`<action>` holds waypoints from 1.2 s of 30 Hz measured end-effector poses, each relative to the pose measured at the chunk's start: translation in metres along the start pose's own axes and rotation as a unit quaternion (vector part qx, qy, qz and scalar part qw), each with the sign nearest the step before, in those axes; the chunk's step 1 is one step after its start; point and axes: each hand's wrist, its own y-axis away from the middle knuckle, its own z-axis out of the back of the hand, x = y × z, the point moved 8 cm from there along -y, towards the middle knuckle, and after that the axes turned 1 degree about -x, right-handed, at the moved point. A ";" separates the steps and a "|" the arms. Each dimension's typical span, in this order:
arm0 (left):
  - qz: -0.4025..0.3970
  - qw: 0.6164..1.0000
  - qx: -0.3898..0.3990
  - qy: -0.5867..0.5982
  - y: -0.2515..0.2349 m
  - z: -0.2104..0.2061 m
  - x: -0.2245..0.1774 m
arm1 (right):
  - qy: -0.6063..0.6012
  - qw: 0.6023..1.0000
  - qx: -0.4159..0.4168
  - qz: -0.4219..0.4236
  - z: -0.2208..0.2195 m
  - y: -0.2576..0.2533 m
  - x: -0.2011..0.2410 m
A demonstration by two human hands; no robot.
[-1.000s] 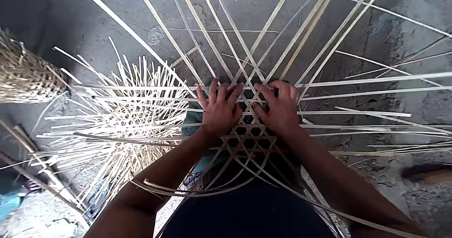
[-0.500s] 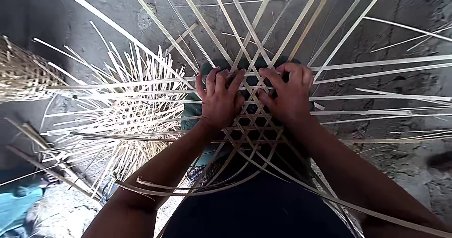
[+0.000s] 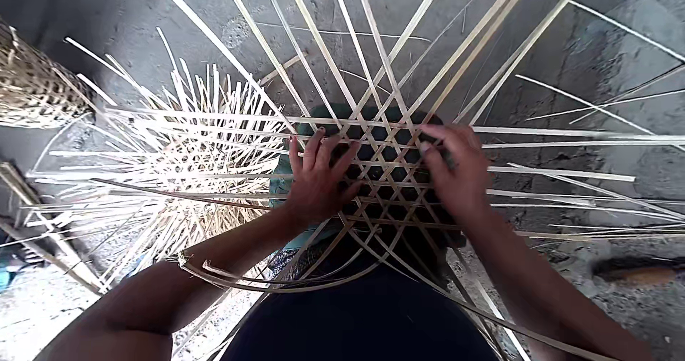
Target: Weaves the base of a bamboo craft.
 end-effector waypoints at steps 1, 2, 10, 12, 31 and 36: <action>-0.001 1.000 0.001 -0.009 0.002 -0.004 -0.002 | 0.035 0.999 0.022 0.021 -0.009 0.004 0.008; 0.000 1.000 -0.005 -0.017 0.001 -0.007 -0.004 | 0.067 0.996 0.037 0.044 -0.019 0.007 0.014; 0.035 0.996 -0.060 -0.051 -0.006 -0.015 0.002 | 0.161 0.983 0.025 0.084 -0.059 0.011 0.017; 0.038 0.995 -0.076 -0.048 -0.004 -0.013 0.002 | 0.167 0.982 0.025 0.083 -0.061 0.013 0.016; 0.036 0.993 -0.106 -0.041 -0.007 -0.014 0.012 | 0.205 0.974 -0.027 0.094 -0.067 0.009 0.016; 0.036 0.994 -0.096 0.025 -0.004 -0.002 0.011 | 0.119 0.989 0.020 0.091 -0.053 0.008 0.017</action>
